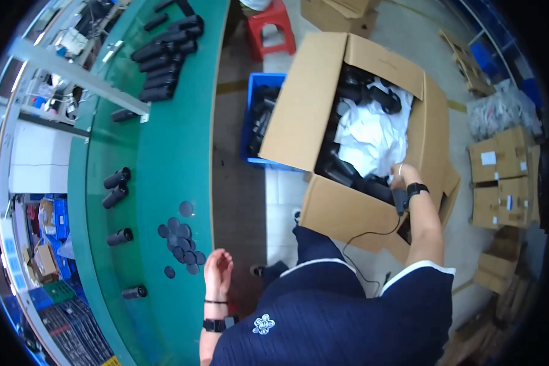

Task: The person removes newspaper from a box, carries black cylinders to a green workbench, and fits caps onto the cylinders. They then fit a different black component onto the cylinders before placing the assembled units into a box.

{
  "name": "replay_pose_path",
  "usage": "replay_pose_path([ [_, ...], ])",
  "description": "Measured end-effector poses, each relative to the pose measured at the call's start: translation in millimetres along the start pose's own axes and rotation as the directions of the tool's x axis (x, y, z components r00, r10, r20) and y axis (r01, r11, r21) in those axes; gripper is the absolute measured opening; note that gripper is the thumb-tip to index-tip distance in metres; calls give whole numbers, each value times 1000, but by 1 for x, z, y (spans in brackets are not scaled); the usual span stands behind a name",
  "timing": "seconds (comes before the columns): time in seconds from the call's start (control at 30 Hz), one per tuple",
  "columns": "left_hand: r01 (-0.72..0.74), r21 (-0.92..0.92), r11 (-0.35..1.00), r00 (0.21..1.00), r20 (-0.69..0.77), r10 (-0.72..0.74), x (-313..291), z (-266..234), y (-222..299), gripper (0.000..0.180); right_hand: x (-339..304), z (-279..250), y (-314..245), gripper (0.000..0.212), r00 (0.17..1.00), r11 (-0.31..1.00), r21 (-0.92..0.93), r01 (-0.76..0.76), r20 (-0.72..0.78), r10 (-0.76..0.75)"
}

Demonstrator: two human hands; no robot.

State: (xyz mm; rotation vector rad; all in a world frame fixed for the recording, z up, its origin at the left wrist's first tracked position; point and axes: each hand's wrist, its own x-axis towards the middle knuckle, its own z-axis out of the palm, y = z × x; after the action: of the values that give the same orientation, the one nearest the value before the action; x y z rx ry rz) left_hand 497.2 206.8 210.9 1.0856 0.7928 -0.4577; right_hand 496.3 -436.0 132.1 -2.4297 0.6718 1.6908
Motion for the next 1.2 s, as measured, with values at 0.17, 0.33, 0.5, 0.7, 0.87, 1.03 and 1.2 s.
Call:
replay_pose_path([
  [0.17,2,150,989,991,133,-22,18,120,-2,11,7,63,17,86,954,890,349,293,-160,-252],
  [0.33,-40,374,926,915,387,-117,35,200,-9,13,6,78,28,58,879,769,516,377,-460,-123],
  [0.5,-205,475,856,823,556,-112,32,257,-10,10,-91,18,67,45,770,333,694,638,-558,-310],
  [0.7,-565,418,712,493,863,-115,15,291,-9,67,-198,-39,-2,51,347,280,218,935,-730,-588],
  [0.87,-630,371,682,415,903,-108,4,252,17,112,-249,-64,-122,51,139,214,-17,977,-707,-693],
  [1.03,-635,243,733,495,857,146,-3,154,45,113,-271,-60,-216,55,161,146,77,986,-644,-748],
  [1.2,-443,-8,897,589,751,297,-20,49,60,111,-303,-40,-330,72,39,-101,215,971,-561,-827],
])
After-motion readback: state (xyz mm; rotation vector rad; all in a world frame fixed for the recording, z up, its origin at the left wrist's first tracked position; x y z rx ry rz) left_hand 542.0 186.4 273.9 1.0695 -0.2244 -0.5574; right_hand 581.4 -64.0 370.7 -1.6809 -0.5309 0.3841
